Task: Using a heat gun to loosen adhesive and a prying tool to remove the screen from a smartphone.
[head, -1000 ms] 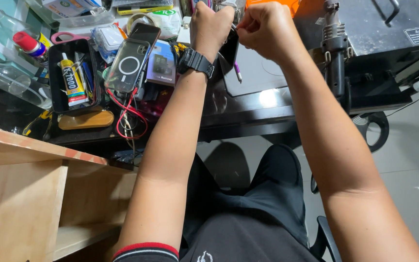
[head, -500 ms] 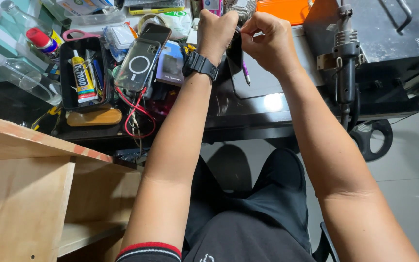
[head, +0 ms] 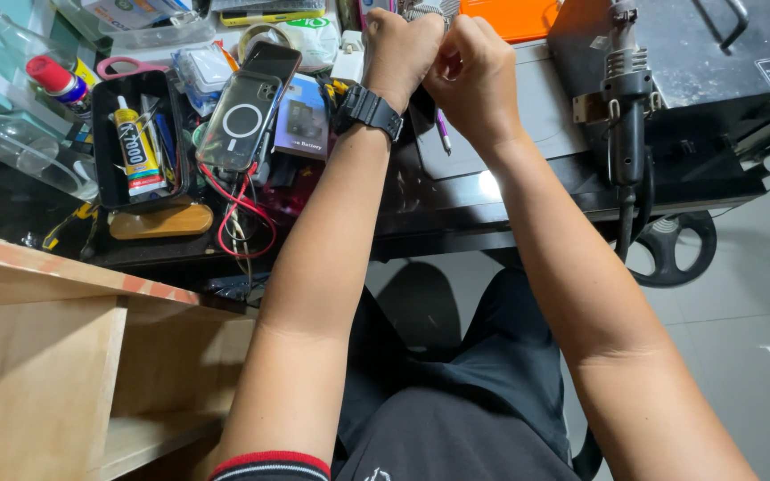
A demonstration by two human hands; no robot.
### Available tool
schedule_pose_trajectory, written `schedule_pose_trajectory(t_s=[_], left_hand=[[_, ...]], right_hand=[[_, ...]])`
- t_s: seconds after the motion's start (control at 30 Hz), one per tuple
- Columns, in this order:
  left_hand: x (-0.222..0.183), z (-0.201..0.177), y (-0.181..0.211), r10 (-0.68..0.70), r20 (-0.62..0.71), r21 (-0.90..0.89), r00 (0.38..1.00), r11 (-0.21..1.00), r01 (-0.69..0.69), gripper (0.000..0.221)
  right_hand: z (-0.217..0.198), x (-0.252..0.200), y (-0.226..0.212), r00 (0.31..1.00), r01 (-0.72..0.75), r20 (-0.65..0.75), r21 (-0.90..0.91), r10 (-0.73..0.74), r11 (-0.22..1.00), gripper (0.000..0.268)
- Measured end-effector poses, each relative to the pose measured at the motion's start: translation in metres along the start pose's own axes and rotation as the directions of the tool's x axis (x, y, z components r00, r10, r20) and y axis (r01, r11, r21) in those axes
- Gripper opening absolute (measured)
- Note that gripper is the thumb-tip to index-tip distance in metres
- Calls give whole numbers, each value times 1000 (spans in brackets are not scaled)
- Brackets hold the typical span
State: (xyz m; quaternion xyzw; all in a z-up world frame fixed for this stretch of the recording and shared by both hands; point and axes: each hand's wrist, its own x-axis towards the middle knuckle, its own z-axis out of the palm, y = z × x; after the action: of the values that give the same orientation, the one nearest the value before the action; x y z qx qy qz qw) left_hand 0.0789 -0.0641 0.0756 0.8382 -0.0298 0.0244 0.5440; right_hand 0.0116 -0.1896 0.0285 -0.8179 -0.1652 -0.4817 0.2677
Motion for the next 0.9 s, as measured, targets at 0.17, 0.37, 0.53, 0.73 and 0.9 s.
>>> schedule_pose_trajectory(t_s=[0.17,0.37,0.53,0.73,0.9], left_hand=[[0,-6,2,-18,-2,-6,1000,1000,18,70],[2,-7,-2,-39,-6,-69,999,997,39,70],[-6,-7,2,15,-45,20,999,1000,-14,36],[-4,-1,4,4,-14,59,1000,998,-4,77],[3,9,0,44,-49,40,998,998,-43,70]], right_hand=[[-28,10,6,969,-194,219,368,118,909,22],[-34,17,-1,944,-243,307,397,121,885,19],[-6,-1,-7,1000,17,-8,252,-15,968,24],[-18,-5,-2,998,-46,-30,297,57,954,21],[-26,-7,7,984,-176,89,389,153,904,20]])
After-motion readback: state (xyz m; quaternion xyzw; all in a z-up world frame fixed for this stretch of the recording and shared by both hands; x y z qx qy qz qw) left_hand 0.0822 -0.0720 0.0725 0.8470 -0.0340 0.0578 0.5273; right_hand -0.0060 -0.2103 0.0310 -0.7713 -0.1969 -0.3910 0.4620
